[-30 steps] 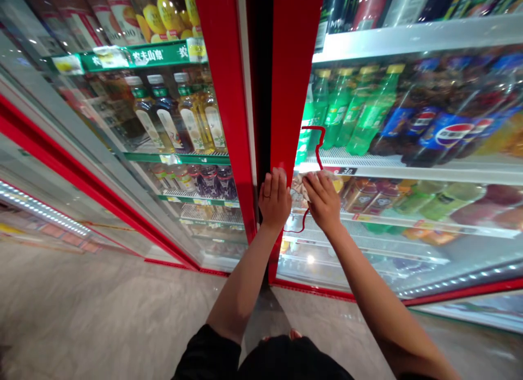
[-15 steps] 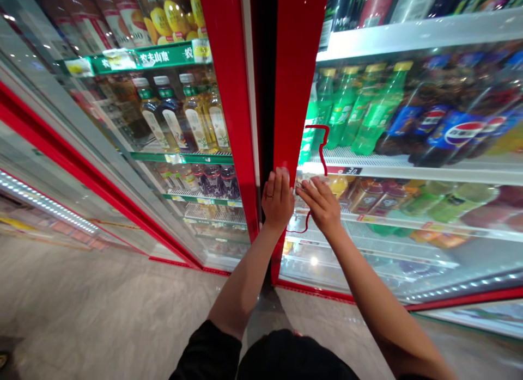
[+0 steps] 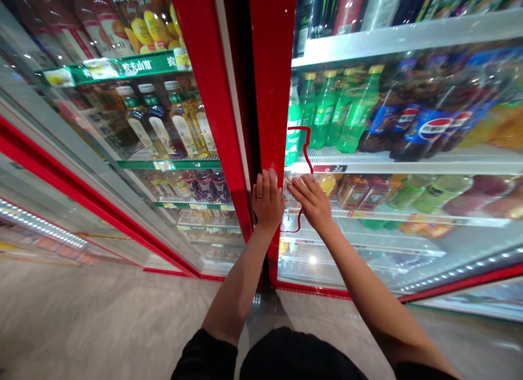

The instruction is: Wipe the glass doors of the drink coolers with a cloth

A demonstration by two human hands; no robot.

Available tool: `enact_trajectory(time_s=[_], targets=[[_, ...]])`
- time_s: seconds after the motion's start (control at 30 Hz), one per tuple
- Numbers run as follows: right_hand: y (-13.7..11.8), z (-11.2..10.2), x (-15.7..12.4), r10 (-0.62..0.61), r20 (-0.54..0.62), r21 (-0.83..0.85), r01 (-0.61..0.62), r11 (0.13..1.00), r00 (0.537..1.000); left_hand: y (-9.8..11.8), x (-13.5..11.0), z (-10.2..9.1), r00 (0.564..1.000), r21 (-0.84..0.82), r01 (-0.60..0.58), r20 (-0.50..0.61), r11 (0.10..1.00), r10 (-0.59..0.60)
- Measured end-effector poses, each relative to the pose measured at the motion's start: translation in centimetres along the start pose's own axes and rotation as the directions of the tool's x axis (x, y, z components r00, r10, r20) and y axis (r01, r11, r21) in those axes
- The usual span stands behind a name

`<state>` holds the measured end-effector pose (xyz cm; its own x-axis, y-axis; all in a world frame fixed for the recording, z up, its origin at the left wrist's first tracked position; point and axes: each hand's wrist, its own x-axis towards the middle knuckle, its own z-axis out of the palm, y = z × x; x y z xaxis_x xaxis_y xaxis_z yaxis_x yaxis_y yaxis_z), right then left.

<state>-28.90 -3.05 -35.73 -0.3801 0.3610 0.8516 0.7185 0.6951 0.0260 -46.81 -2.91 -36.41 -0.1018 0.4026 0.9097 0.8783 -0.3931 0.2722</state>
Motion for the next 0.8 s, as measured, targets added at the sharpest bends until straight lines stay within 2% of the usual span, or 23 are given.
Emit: enact_trajectory(time_s=[0.1,0.23,0.37,0.43,0.5,0.6,0.7,0.8], targets=[[0.2,-0.4,-0.4,0.089,-0.032,-0.027,-0.090,0.996,0.995,0.1,0.1,-0.1,1.000,0.015,-0.008,-0.019,1.000,0.008],[-0.5,0.4,1.0,0.173,-0.093,-0.070,-0.180,0.981,0.980,0.2,0.2,-0.3,0.997,0.057,-0.037,-0.070,0.998,0.041],[-0.6,0.7,1.0,0.090,0.003,-0.098,-0.090,0.991,0.996,0.2,0.2,-0.4,0.997,0.036,-0.029,-0.065,0.999,0.031],[-0.1,0.3,-0.2,0.037,0.055,-0.101,-0.031,0.994,0.998,0.0,0.1,-0.3,0.998,0.029,-0.035,-0.058,0.999,0.037],[0.7,-0.3,-1.7,0.040,0.089,-0.109,-0.030,0.994,0.995,-0.2,0.0,-0.2,0.996,0.032,-0.070,-0.052,0.997,0.072],[1.4,-0.7,-2.9,0.129,0.048,-0.130,-0.122,0.984,0.990,-0.4,-0.3,0.0,0.992,0.031,-0.125,-0.022,0.992,0.126],[1.1,-0.4,-2.2,0.202,-0.031,-0.155,-0.204,0.966,0.979,-0.4,-0.5,0.2,0.990,0.006,-0.133,0.036,0.991,0.133],[0.3,0.1,-0.7,0.178,-0.039,-0.155,-0.182,0.971,0.983,-0.5,-0.5,0.2,0.987,-0.001,-0.158,0.020,0.987,0.158]])
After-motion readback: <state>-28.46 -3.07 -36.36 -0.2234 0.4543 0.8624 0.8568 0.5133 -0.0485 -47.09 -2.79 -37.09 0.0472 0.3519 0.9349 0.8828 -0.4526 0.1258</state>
